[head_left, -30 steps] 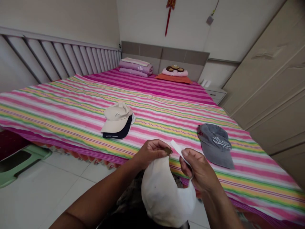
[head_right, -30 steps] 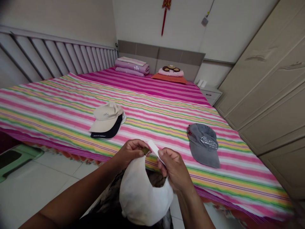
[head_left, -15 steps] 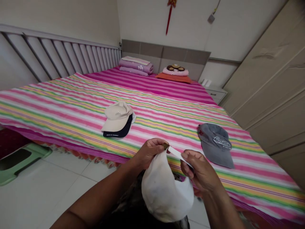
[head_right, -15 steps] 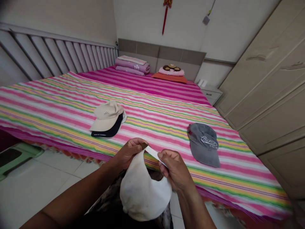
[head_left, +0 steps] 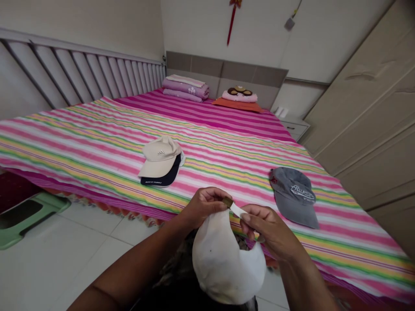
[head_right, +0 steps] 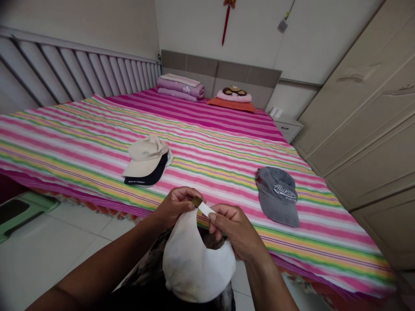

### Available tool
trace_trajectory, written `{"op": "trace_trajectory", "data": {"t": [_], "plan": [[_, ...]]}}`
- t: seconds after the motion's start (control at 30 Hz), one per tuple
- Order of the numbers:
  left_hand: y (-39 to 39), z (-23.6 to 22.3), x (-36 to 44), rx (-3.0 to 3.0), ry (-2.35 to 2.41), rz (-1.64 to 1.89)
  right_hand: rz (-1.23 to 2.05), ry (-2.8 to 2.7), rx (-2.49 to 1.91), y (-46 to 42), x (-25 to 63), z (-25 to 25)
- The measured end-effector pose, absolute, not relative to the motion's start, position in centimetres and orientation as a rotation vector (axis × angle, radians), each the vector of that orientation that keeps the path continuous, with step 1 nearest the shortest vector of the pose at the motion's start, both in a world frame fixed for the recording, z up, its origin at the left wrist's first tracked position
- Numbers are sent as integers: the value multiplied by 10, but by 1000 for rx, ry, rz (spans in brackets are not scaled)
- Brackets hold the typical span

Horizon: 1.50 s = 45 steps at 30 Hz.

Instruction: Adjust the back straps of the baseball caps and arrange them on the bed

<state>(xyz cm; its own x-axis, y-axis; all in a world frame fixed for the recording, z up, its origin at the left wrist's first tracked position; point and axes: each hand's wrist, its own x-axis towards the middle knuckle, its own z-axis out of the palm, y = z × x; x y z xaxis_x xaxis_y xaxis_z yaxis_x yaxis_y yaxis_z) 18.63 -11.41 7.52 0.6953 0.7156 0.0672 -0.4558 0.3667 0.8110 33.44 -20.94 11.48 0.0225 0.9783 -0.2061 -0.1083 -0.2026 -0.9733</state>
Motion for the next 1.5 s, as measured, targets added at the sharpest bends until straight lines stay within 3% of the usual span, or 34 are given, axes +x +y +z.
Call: {"op": "trace_trajectory", "data": {"t": [0.57, 1.03, 1.5], "plan": [[-114, 80, 178, 1364, 199, 828, 1368, -1016, -1277, -208, 330, 115], [-119, 72, 183, 1262, 258, 746, 1311, -1020, -1286, -206, 328, 114], [-118, 67, 184, 1210, 240, 759, 1461, -893, -1318, -207, 335, 105]]}}
